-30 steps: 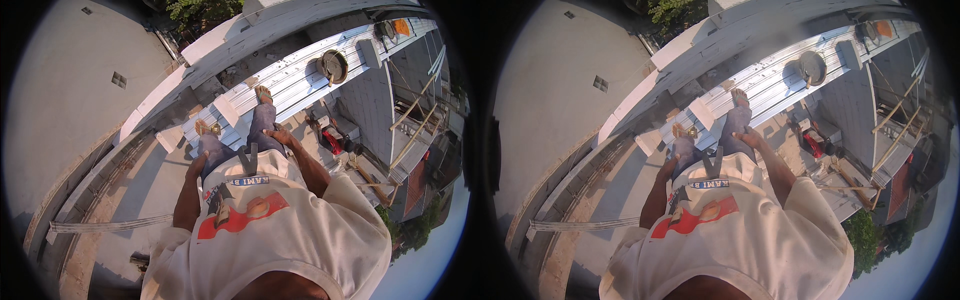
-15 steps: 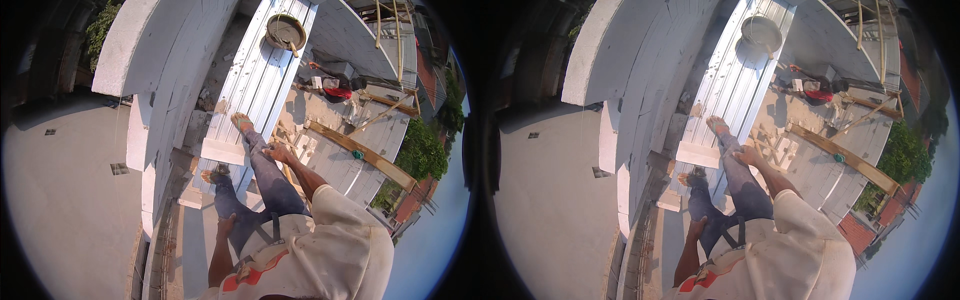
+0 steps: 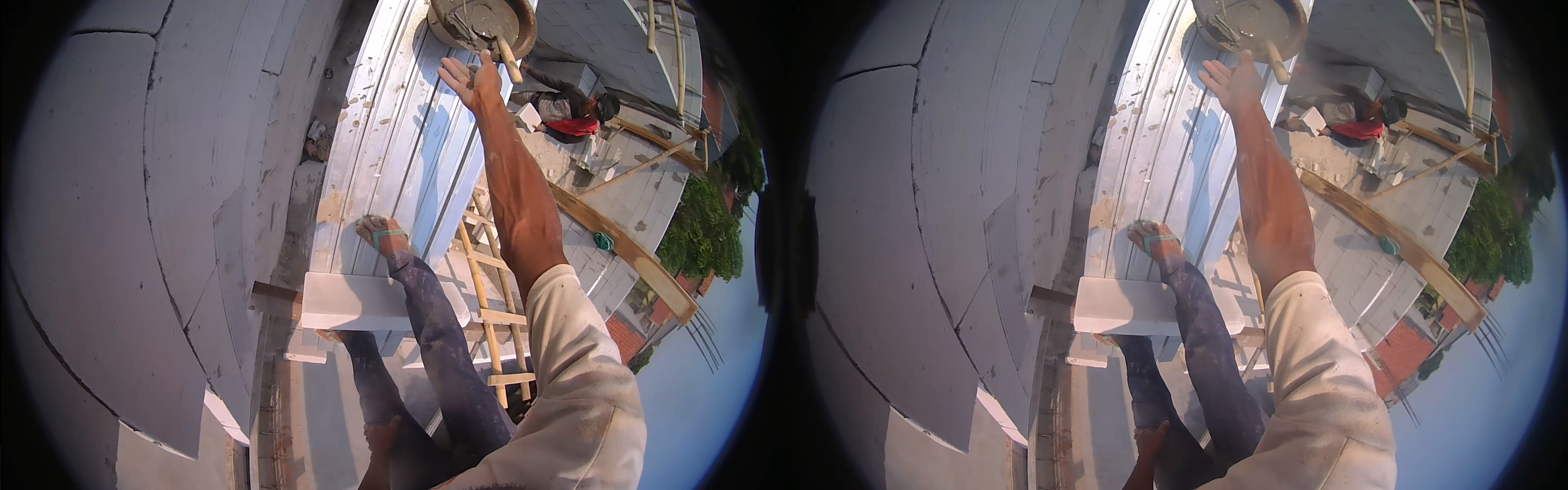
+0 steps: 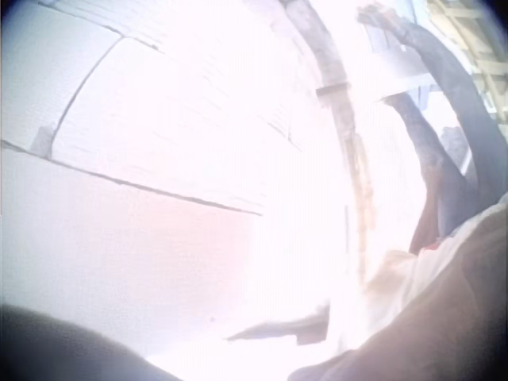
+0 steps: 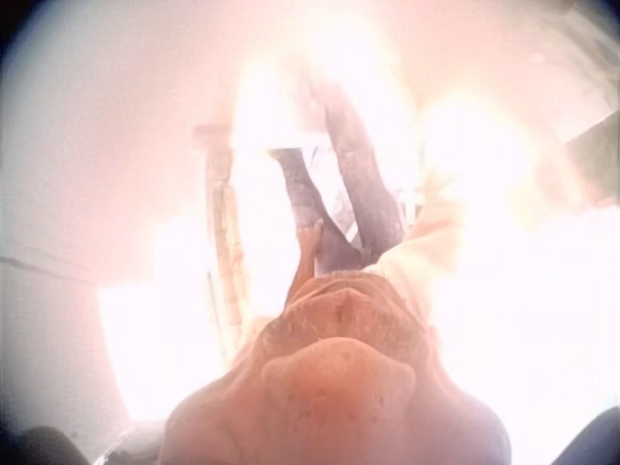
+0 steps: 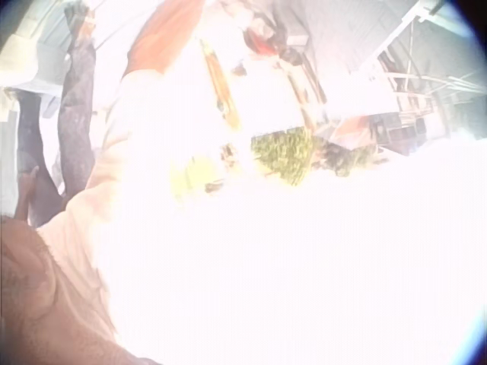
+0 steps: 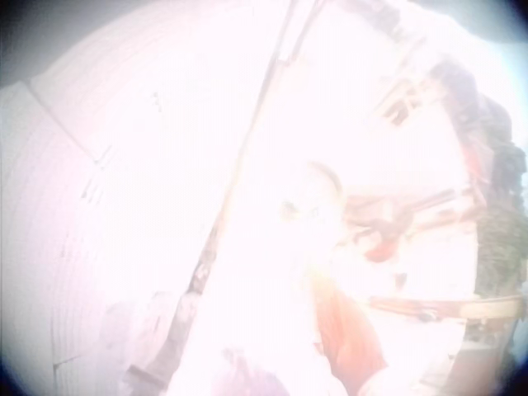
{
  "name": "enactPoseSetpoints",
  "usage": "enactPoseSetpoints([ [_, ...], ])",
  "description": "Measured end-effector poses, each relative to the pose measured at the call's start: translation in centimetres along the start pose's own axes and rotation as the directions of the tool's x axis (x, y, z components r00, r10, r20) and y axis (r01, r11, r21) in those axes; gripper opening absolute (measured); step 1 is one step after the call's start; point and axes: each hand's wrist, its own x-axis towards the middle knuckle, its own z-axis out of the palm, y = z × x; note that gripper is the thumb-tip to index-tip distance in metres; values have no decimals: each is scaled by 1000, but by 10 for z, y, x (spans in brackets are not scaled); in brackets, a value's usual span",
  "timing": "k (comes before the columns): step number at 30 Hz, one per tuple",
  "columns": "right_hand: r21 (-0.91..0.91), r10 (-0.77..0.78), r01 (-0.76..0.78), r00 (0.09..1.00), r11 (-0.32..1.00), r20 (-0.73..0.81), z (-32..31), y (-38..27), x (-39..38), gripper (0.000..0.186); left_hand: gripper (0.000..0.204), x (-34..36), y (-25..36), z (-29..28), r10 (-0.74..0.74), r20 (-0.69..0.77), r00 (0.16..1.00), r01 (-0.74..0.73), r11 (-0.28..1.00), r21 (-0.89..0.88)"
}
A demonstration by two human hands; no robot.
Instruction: The person applies mortar to a rooftop ledge using a trowel and places white rectangular tiles onto the surface. They use a hammer to tap the tiles into position and a measuring tape to check alignment. The person works on a narrow metal scaffolding platform.
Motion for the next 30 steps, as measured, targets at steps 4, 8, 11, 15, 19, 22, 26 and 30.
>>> enactPoseSetpoints([
  [4, 288, 11, -72, 977, 955, 211, -9, -29, 96, 88, 141, 7, 11, 8, 0, 11, 1000, -1, 996, 93],
  [8, 248, 25, -66, 986, 967, 164, 4, -10, 115, 62, 141, -3, 14, 25, -44, 45, 998, 40, 996, 80],
  [11, 163, 13, -23, 998, 986, 58, 0, -13, 128, 45, 141, -4, 13, 19, -50, 67, 997, 45, 997, 67],
  [15, -5, -79, 79, 991, 997, -109, -5, -1, 123, 32, 141, 2, -3, 20, 16, 41, 999, -17, 1000, 22],
  [19, -161, -99, 88, 994, 983, -55, -14, 24, 68, 25, 137, -14, 4, 12, -29, 34, 999, 29, 999, 13],
  [22, -180, -48, 38, 997, 983, -52, -37, 49, 30, 23, 134, -2, -3, 15, -14, 9, 1000, 14, 1000, 1],
  [26, 0, 79, -79, 992, 997, -96, -77, 104, -38, 31, 131, 6, -4, 12, 36, -41, 998, -38, 998, -44],
  [30, 23, 149, -147, 983, 989, -106, -108, 160, -119, 43, 124, 0, 8, 12, 78, -106, 991, -87, 993, -84],
])
